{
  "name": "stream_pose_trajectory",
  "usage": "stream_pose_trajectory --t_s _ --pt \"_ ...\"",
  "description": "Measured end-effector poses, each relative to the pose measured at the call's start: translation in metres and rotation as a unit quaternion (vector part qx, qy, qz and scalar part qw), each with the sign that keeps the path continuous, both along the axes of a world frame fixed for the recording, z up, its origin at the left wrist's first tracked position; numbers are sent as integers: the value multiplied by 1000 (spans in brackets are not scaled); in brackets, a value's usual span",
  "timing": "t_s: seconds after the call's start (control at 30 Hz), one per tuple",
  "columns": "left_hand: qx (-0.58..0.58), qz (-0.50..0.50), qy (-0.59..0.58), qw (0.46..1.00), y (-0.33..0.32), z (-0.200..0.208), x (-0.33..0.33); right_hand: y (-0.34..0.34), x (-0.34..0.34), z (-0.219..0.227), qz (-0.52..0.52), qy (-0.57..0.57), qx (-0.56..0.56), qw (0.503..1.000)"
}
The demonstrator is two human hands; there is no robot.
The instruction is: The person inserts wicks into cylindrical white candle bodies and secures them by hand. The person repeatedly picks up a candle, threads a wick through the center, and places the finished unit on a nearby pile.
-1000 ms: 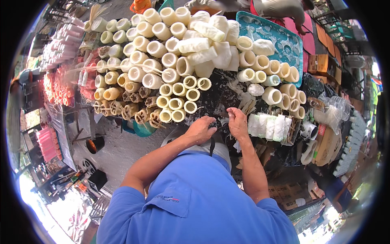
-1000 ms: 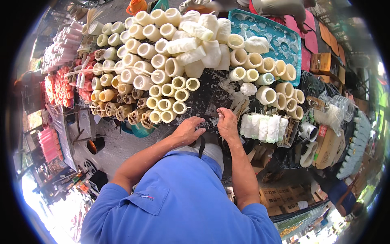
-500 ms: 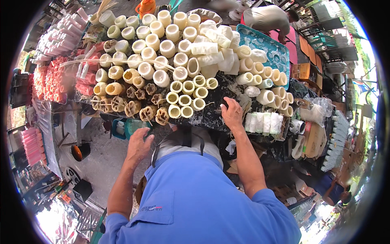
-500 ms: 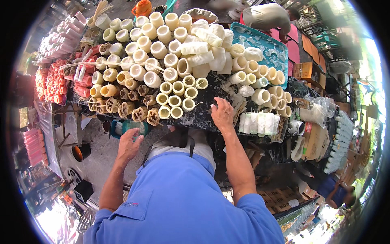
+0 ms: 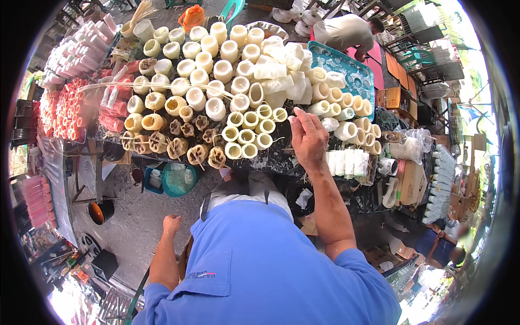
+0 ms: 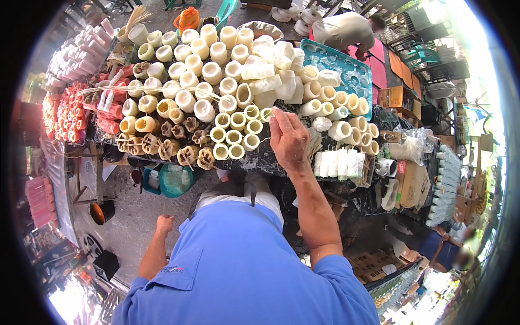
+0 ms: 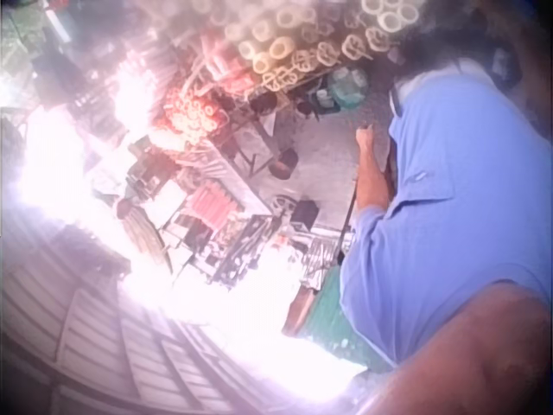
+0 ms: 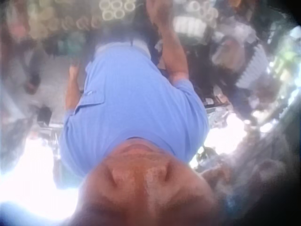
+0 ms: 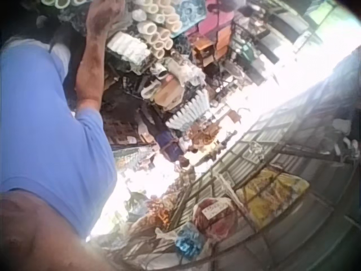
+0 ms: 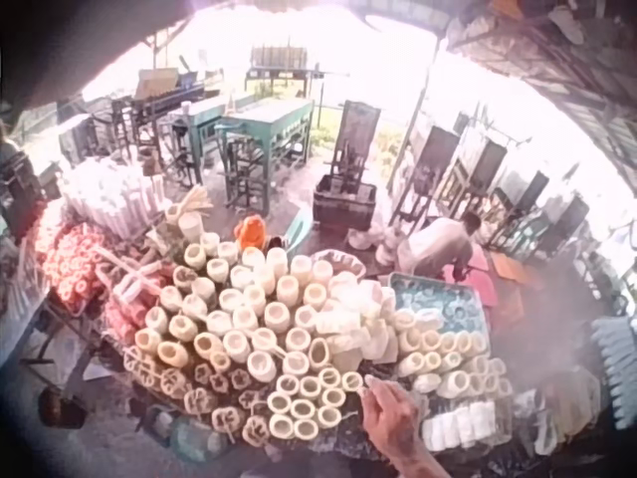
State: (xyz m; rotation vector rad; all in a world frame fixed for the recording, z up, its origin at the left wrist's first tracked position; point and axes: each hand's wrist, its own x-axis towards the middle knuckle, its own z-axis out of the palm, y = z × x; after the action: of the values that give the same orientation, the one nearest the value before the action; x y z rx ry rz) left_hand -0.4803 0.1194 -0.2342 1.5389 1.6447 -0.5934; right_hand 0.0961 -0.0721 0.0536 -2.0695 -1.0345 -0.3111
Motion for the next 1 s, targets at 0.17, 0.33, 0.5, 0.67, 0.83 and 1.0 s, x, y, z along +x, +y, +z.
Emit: stream_pose_trajectory --t_s 0.17,0.33,0.5,0.67,0.83,1.0 --pt "-29 63 -18 997 -1 1 -2 3 -6 -8 5 -8 6 1000" --pt "-2 42 -50 998 10 14 34 -40 40 -48 -78 21 -134 988" --pt "-8 38 -125 991 14 24 57 -109 100 -68 -228 173 -442 850" --pt "-7 43 -90 995 13 19 42 -84 45 -56 -34 180 -207 961" --pt "-17 38 -30 999 13 -2 29 -11 11 -65 42 28 -141 989" --pt "10 5 -73 997 15 2 43 18 15 -93 99 -108 -54 988"
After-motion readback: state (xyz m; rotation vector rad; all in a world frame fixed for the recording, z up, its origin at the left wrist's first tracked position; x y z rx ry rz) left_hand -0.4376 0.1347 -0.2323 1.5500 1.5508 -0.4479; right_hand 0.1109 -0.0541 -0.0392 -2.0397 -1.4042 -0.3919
